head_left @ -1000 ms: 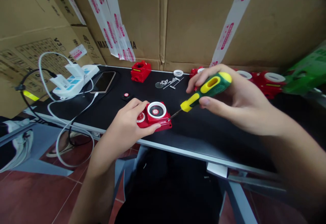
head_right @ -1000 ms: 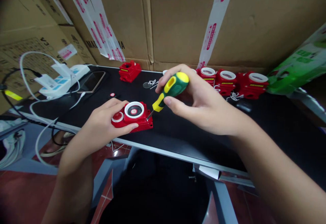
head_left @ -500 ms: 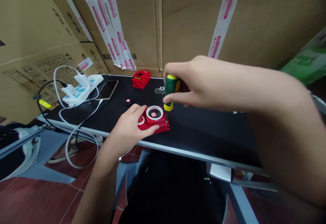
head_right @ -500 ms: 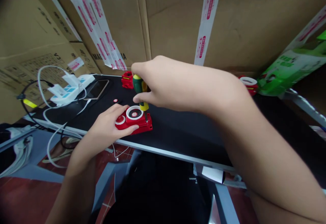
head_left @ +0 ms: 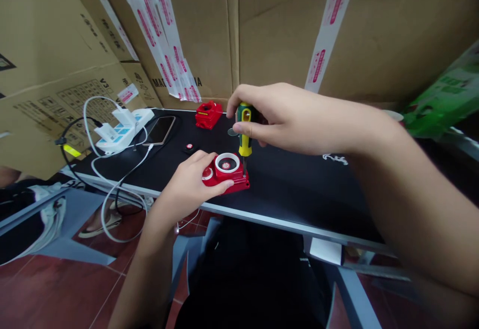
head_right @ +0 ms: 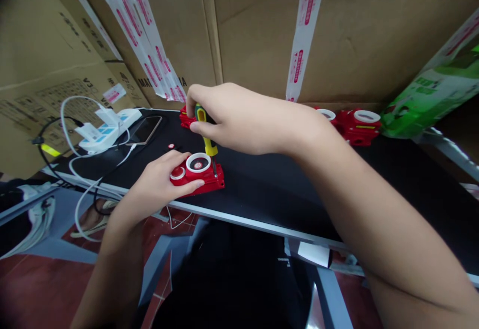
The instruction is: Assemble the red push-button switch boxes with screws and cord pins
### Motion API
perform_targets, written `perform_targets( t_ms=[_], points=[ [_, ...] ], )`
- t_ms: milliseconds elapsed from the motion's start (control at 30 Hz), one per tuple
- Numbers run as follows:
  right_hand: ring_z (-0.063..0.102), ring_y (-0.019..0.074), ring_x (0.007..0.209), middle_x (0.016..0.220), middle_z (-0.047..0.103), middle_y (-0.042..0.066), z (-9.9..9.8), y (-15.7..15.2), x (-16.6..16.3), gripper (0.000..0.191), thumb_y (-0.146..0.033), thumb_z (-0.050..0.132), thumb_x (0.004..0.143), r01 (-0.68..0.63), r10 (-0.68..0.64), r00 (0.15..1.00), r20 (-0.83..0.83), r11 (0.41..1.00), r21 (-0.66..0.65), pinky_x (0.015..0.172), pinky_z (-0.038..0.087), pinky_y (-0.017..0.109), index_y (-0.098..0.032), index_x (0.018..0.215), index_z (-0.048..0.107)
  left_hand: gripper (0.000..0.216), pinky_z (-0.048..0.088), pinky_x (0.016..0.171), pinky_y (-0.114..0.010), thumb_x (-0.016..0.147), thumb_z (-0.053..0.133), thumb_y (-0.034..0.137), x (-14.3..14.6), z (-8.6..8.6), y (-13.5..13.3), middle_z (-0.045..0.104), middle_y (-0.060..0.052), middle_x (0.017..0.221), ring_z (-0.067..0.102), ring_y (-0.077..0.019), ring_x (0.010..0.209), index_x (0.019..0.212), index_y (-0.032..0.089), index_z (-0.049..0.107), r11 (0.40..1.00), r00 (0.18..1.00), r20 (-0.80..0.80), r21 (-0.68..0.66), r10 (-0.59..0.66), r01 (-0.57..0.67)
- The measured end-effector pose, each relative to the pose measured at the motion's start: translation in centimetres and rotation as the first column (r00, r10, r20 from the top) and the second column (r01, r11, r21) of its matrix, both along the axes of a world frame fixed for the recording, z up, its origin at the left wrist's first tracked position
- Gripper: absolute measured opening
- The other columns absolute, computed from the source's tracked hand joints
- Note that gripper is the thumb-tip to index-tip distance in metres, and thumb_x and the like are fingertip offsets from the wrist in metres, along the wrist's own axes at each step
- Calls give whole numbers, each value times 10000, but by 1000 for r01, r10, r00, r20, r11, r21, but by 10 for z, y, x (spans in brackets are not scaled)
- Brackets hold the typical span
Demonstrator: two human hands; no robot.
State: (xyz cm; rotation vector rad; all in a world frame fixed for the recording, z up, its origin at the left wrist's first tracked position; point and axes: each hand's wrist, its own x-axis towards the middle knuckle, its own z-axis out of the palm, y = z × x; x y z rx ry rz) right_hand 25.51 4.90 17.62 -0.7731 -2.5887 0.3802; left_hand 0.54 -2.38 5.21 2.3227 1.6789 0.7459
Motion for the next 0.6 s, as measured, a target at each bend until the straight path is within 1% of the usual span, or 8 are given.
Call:
perform_targets(
  t_ms=[67, 167, 233, 300, 367, 400, 500, 600],
  points=[
    [670, 226, 755, 799, 744, 5, 2, -2, 0, 178, -329, 707, 1047, -21, 22, 1000, 2, 999, -45, 692, 439, 344, -265, 1211, 726, 439, 616, 937, -387, 908, 819, 501, 0, 0, 0, 764, -90, 1229, 731, -277, 1102, 1226, 212, 731, 1000, 1000, 6, 6, -3, 2],
    [676, 205, 716, 816, 759, 0, 7, -2, 4, 200, -268, 675, 1057, -68, 70, 998, 3, 986, -152, 662, 453, 336, -261, 1249, 728, 435, 617, 941, -379, 907, 826, 496, 0, 0, 0, 754, -86, 1260, 727, -278, 1129, 1225, 215, 729, 1000, 1000, 1, 4, -14, 14],
    [690, 198, 699, 828, 770, 1, 10, -2, 8, 178, -263, 668, 1062, -110, 112, 994, -4, 972, -208, 636, 462, 333, -265, 1222, 744, 474, 617, 951, -384, 894, 841, 502, 0, -1, 0, 746, -87, 1282, 722, -285, 1150, 1251, 213, 723, 1000, 1000, -9, -1, -14, 14],
    [694, 199, 680, 814, 773, 4, 11, -1, 12, 126, -299, 706, 1049, -124, 126, 992, -8, 967, -221, 613, 459, 332, -264, 1154, 766, 514, 616, 961, -393, 890, 847, 507, 0, -1, 0, 740, -90, 1295, 720, -290, 1159, 1288, 211, 710, 1000, 1000, -15, -7, -6, 6],
    [683, 206, 654, 752, 752, 5, 10, -2, 13, 103, -350, 765, 1017, -96, 97, 995, -5, 978, -185, 598, 442, 333, -261, 1065, 777, 533, 615, 965, -401, 895, 842, 509, 1, -1, 0, 733, -95, 1308, 721, -294, 1163, 1310, 208, 698, 1000, 1000, -14, -14, 3, -3],
    [680, 215, 651, 712, 731, 7, 9, -2, 13, 122, -378, 789, 1000, -67, 68, 998, 0, 987, -149, 600, 435, 336, -259, 1016, 775, 537, 614, 968, -403, 898, 840, 508, 2, -1, -1, 730, -98, 1314, 721, -294, 1165, 1318, 207, 692, 1000, 1000, -12, -18, 5, -5],
    [695, 261, 708, 622, 658, 27, 2, -5, 10, 248, -460, 820, 972, 37, -37, 999, -10, 999, 1, 638, 431, 355, -248, 876, 735, 545, 612, 990, -410, 897, 840, 496, 4, -1, -2, 724, -103, 1329, 723, -298, 1182, 1327, 203, 677, 1000, 1000, -3, -21, 9, -9],
    [704, 303, 780, 588, 607, 55, -3, -11, 6, 396, -539, 821, 956, 129, -126, 991, -40, 985, 114, 676, 425, 370, -239, 751, 665, 561, 607, 1032, -415, 896, 850, 467, 4, -4, -4, 719, -107, 1347, 720, -300, 1216, 1352, 202, 658, 1000, 1000, 17, -12, 25, -25]
  ],
)
